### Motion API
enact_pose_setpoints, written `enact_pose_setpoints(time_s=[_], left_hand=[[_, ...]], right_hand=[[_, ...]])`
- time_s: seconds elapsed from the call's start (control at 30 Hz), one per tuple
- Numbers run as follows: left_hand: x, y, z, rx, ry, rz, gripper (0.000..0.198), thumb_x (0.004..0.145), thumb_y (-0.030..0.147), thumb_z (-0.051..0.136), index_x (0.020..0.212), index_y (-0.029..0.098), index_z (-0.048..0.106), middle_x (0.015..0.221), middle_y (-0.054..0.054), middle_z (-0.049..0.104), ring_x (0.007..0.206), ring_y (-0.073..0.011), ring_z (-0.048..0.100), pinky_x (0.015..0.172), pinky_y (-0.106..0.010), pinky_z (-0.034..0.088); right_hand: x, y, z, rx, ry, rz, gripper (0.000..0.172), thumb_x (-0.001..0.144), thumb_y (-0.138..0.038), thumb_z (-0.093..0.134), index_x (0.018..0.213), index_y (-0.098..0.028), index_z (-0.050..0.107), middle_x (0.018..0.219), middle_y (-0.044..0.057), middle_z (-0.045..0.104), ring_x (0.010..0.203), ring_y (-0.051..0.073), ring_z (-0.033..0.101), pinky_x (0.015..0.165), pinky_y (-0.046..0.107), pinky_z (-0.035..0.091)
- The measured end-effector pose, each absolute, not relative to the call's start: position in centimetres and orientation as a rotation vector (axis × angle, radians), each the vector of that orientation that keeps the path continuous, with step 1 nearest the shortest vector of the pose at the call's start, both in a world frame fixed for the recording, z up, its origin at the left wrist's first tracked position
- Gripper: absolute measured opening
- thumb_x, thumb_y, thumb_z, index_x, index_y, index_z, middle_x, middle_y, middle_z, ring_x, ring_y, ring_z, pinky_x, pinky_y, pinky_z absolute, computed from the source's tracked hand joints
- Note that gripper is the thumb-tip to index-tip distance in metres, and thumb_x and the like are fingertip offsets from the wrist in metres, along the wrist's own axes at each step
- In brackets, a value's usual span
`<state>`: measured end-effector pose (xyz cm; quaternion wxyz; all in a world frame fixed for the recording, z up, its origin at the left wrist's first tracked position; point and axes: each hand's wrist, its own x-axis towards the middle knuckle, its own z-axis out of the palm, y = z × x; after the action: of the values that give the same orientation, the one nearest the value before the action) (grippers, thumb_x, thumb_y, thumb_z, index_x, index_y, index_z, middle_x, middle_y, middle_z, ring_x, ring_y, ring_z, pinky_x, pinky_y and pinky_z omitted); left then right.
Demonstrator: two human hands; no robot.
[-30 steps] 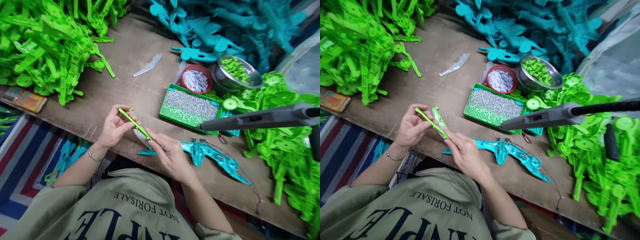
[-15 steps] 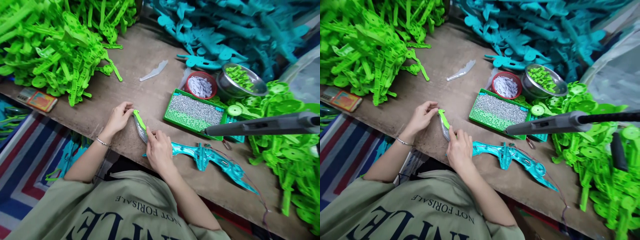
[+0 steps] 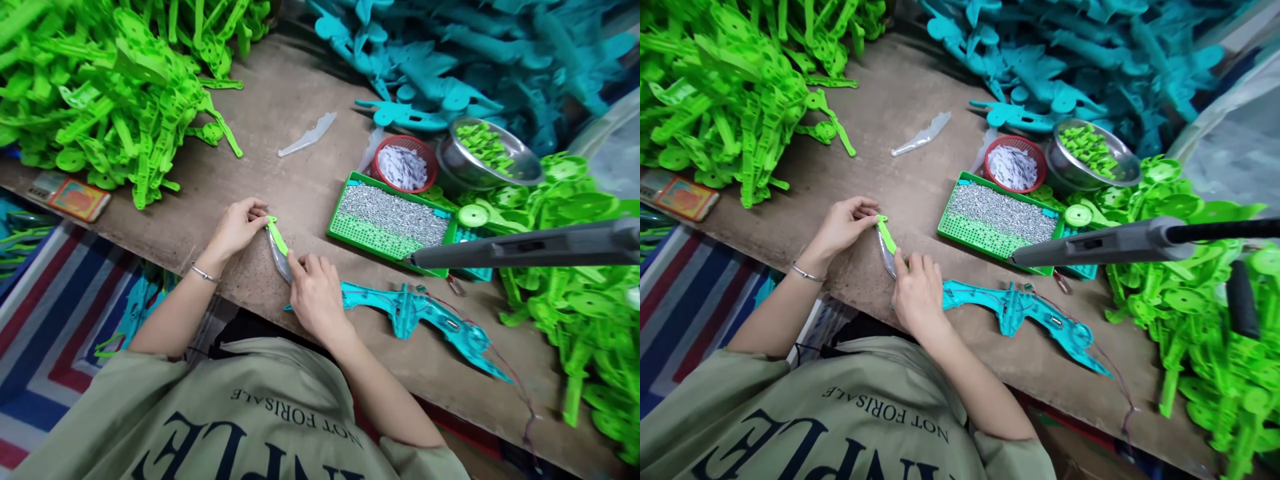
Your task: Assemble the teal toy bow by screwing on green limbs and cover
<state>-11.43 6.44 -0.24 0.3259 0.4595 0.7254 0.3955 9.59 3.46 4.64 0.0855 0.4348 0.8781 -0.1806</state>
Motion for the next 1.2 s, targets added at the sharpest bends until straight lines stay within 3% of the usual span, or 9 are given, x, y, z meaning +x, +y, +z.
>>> enact_pose_setpoints(time_s=[0.17,0.37,0.53,0.67,0.8,0.9,1.0,1.2], left_hand=[[-11.3,6.5,-0.5,1.22,1.921,1.021,0.035,0.067,0.018,0.085,0.1,0.016,0.075,0.083,-0.003,0.075,0.072,-0.0146,0.067,0.071,-0.028,0.053],[-11.4,6.5,-0.9,1.229,1.902,1.061,0.036,0.065,0.019,0.086,0.1,0.017,0.076,0.082,-0.002,0.075,0.071,-0.0142,0.067,0.071,-0.028,0.052],[-11.3,6.5,-1.1,1.21,1.889,1.082,0.037,0.064,0.019,0.087,0.099,0.017,0.075,0.081,-0.002,0.074,0.069,-0.0138,0.066,0.07,-0.028,0.052],[-11.0,6.2,-0.8,1.098,1.877,1.14,0.044,0.06,0.019,0.089,0.101,0.016,0.074,0.084,-0.002,0.073,0.073,-0.0145,0.067,0.075,-0.029,0.054],[-10.5,5.7,0.0,0.724,1.573,1.184,0.039,0.063,0.032,0.089,0.093,0.014,0.072,0.087,-0.005,0.074,0.076,-0.0169,0.07,0.075,-0.032,0.057],[-10.0,5.4,0.6,0.532,1.286,1.162,0.037,0.062,0.039,0.091,0.079,0.014,0.069,0.078,-0.004,0.072,0.072,-0.0163,0.07,0.073,-0.032,0.059],[-9.3,5.5,1.1,0.5,1.214,1.209,0.039,0.057,0.037,0.095,0.072,0.015,0.066,0.069,0.0,0.069,0.064,-0.0141,0.066,0.067,-0.03,0.058],[-7.0,5.0,1.1,0.534,1.244,1.402,0.042,0.057,0.04,0.095,0.078,0.016,0.067,0.072,0.002,0.068,0.063,-0.0106,0.064,0.063,-0.024,0.056]], right_hand=[[9.7,4.7,5.5,1.222,2.597,-0.61,0.051,0.101,-0.018,0.039,0.151,-0.018,0.051,0.12,0.017,0.066,0.103,0.028,0.059,0.086,0.039,0.04],[8.4,8.7,5.0,1.22,2.551,-1.126,0.034,0.1,-0.022,0.048,0.13,-0.015,0.064,0.107,0.012,0.07,0.098,0.023,0.064,0.087,0.033,0.043],[6.9,9.9,3.4,1.278,2.47,-1.388,0.048,0.093,-0.018,0.057,0.14,-0.011,0.05,0.103,0.011,0.071,0.093,0.021,0.064,0.09,0.036,0.046],[7.4,9.1,2.7,1.308,2.513,-1.451,0.048,0.091,-0.017,0.056,0.138,-0.012,0.05,0.107,0.012,0.069,0.1,0.023,0.063,0.096,0.04,0.047],[8.6,8.3,2.2,1.34,2.626,-1.549,0.052,0.092,-0.019,0.054,0.143,-0.01,0.048,0.105,0.012,0.067,0.101,0.023,0.062,0.098,0.042,0.047],[9.1,8.6,2.0,1.365,2.63,-1.717,0.052,0.087,-0.021,0.06,0.138,-0.011,0.054,0.102,0.01,0.067,0.091,0.02,0.061,0.09,0.039,0.049],[9.0,9.2,2.0,1.315,2.388,-2.027,0.039,0.082,-0.024,0.064,0.119,-0.011,0.067,0.094,0.005,0.067,0.078,0.015,0.058,0.077,0.032,0.048],[9.1,10.1,2.5,1.389,2.131,-2.262,0.02,0.076,-0.025,0.07,0.091,-0.012,0.072,0.073,-0.003,0.061,0.064,0.009,0.047,0.063,0.025,0.037]])
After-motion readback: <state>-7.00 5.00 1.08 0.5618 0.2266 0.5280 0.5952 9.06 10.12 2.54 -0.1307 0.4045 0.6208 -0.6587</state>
